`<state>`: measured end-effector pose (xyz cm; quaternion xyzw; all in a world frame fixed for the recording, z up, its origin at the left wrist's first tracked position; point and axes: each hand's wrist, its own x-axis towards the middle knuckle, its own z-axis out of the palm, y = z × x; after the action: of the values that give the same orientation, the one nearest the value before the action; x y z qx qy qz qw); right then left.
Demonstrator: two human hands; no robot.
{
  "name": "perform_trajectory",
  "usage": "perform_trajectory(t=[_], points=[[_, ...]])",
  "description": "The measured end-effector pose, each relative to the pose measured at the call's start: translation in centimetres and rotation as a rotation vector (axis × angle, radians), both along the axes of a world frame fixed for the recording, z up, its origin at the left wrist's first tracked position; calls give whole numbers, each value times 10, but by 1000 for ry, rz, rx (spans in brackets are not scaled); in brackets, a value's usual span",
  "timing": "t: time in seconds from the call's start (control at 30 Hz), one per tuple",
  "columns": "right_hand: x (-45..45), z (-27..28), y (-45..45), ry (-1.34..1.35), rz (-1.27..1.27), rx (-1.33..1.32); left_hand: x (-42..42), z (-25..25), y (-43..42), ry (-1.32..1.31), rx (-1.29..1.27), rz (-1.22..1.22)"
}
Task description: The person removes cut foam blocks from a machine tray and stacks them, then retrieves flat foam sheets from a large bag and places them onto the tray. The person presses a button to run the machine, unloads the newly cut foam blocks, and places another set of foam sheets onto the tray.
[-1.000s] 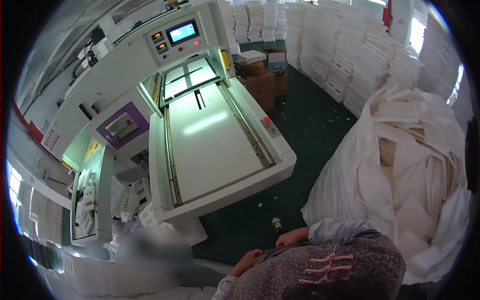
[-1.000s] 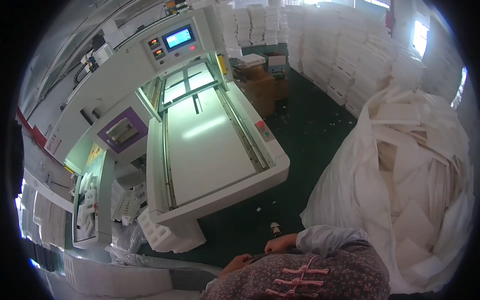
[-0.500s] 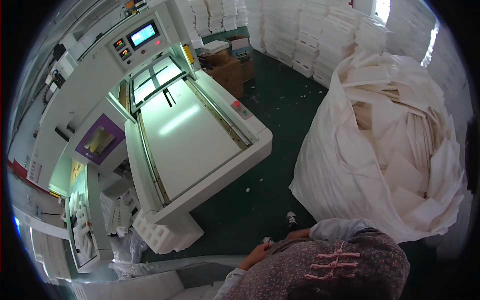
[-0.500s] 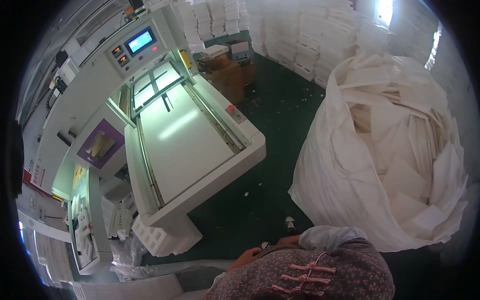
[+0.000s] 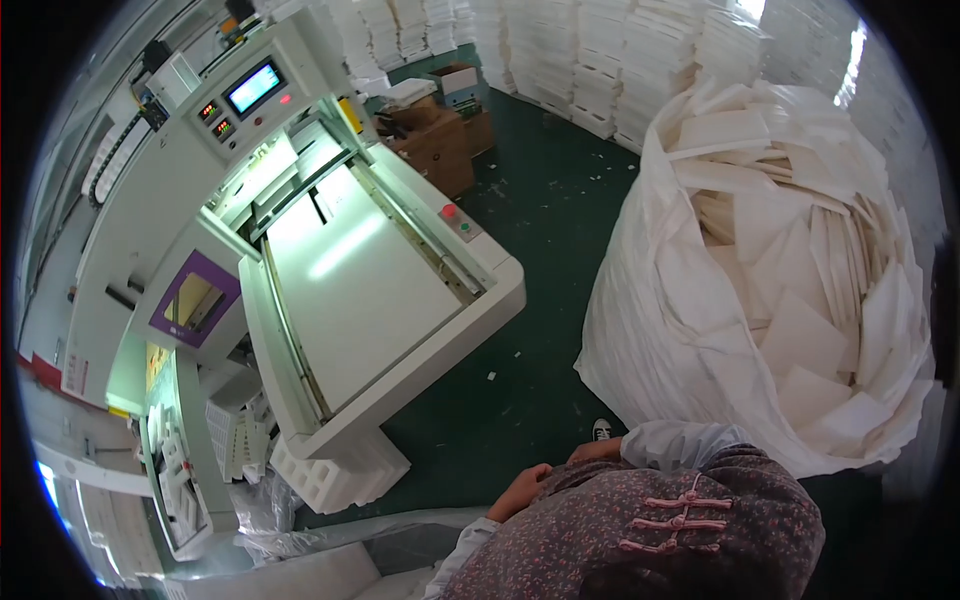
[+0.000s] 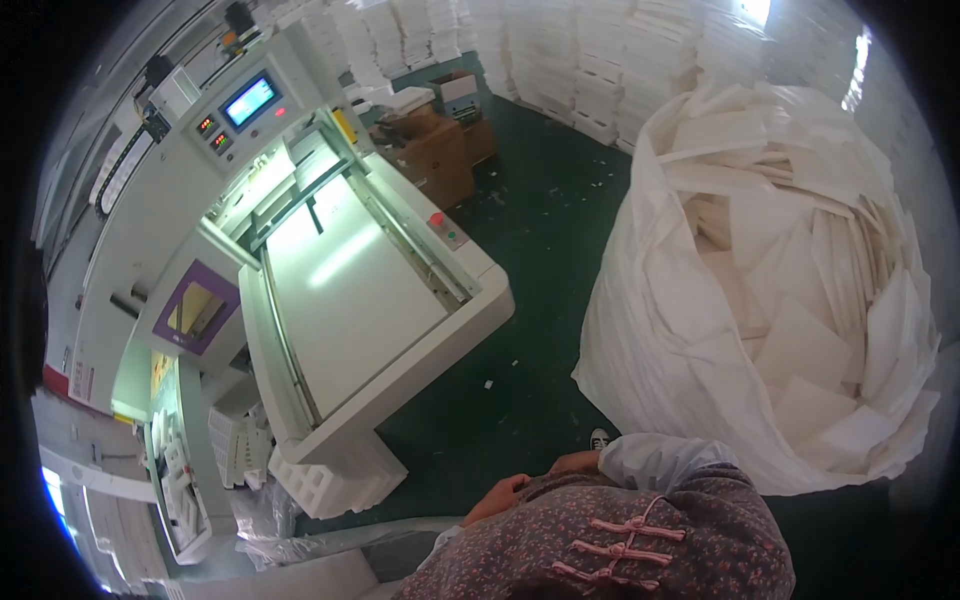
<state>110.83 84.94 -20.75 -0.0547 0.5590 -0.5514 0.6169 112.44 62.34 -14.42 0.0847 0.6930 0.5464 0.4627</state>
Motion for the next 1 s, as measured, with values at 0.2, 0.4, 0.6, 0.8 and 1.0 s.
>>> perform_trajectory(t=[0.2, 0.4, 0.6, 0.8, 1.0], points=[[-8, -13, 28, 251, 8, 16, -11, 17, 34, -25, -40, 10], [-14, -9, 53, 409, -25, -111, -27, 29, 57, -21, -61, 2], [-17, -25, 75, 385, -49, -14, -42, 44, 89, -47, -129, 10], [-16, -7, 96, 319, -186, -35, -54, 37, 120, -184, -317, -27], [-18, 10, 110, 494, -116, -187, -43, -52, 120, -195, -201, -362]])
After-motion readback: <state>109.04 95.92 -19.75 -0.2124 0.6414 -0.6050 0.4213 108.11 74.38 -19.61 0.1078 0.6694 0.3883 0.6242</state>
